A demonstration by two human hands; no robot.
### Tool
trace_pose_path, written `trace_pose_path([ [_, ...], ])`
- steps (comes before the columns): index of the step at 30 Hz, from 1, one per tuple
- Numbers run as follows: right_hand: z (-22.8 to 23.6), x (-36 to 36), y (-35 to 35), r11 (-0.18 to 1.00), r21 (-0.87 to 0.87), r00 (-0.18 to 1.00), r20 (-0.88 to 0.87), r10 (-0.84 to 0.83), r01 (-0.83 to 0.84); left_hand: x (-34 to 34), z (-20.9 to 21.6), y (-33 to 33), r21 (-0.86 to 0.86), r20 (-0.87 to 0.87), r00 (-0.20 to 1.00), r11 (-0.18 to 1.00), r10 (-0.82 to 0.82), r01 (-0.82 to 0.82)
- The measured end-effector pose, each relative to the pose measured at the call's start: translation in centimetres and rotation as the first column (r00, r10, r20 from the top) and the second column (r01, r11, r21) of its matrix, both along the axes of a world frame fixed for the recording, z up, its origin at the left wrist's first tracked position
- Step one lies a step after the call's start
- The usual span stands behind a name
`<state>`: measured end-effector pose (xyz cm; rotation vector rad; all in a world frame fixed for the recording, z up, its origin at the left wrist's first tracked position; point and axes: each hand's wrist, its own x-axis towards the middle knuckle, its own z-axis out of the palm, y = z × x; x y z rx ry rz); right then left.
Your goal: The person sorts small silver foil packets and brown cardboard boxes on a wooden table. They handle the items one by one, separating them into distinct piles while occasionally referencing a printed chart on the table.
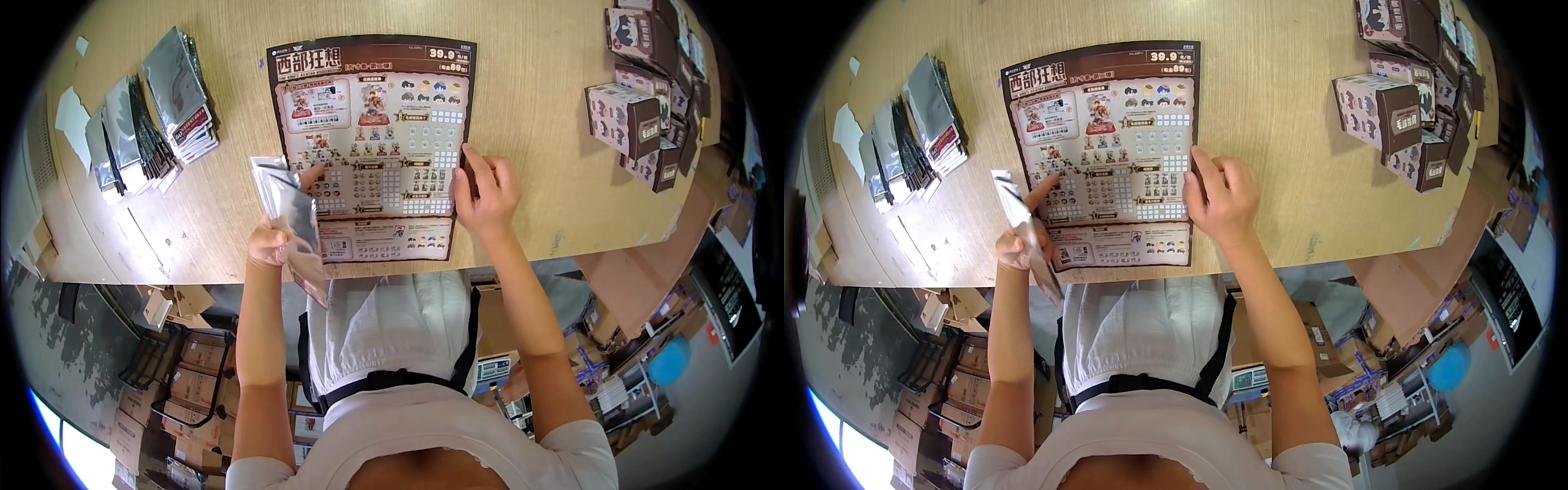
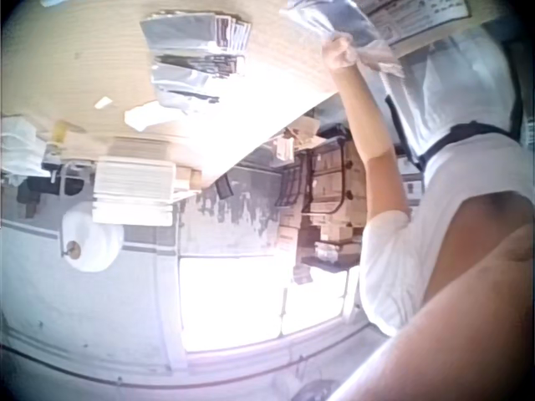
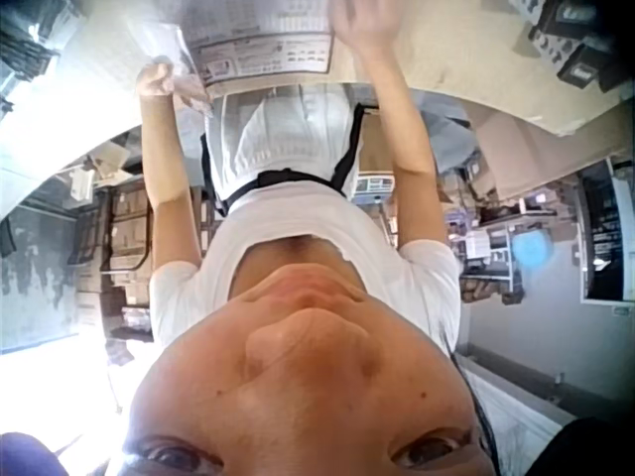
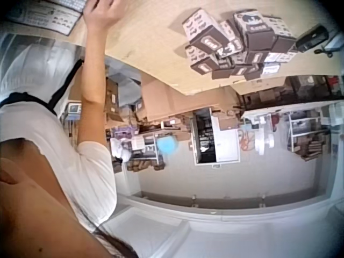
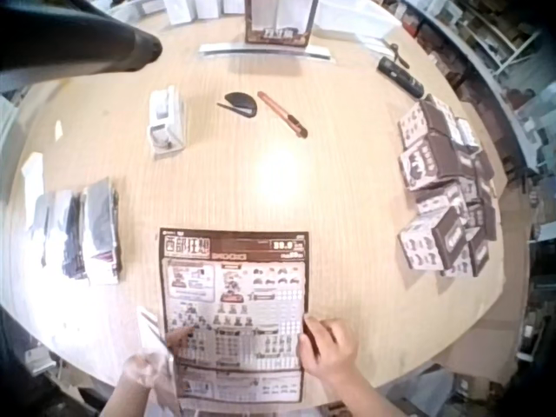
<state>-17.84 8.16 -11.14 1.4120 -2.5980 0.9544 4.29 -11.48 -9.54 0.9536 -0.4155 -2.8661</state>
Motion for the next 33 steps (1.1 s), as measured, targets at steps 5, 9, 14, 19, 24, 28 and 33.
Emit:
trace_pose_path([
  [5, 0.1, 0.0, -0.1, 1.000, 0.004, 1.000, -0.002, 0.004, -0.004, 0.9, -1.6, -0.3, -0.056, 0.061, 0.996, 0.997, -0.058, 0.061],
  [9, 0.1, -0.1, -0.1, 1.000, -0.001, 1.000, -0.012, 0.009, -0.009, 1.0, -1.9, -0.4, -0.057, 0.069, 0.996, 0.997, -0.055, 0.059],
  [14, 0.2, -0.1, -0.1, 1.000, 0.013, 1.000, -0.011, 0.004, -0.004, 1.0, -2.0, -0.4, -0.045, 0.062, 0.995, 0.996, -0.073, 0.076],
  [19, 0.1, 0.0, -0.1, 1.000, 0.011, 1.000, -0.015, 0.003, -0.002, 0.8, -1.8, -0.6, -0.038, 0.065, 0.993, 0.994, -0.100, 0.102],
  [24, 0.2, 0.2, -0.1, 0.999, 0.030, 1.000, 0.014, -0.026, 0.025, 0.8, -1.7, -0.6, -0.032, 0.086, 0.990, 0.993, -0.114, 0.117],
  [28, 0.4, 0.1, -0.2, 0.999, 0.048, 1.000, -0.012, -0.002, 0.002, 0.7, -1.7, -0.7, -0.028, 0.080, 0.991, 0.993, -0.109, 0.112],
  [33, 0.4, 0.0, -0.2, 0.998, 0.061, 1.000, -0.029, 0.004, -0.002, 0.2, -1.5, -0.6, -0.050, 0.064, 0.993, 0.994, -0.099, 0.102],
])
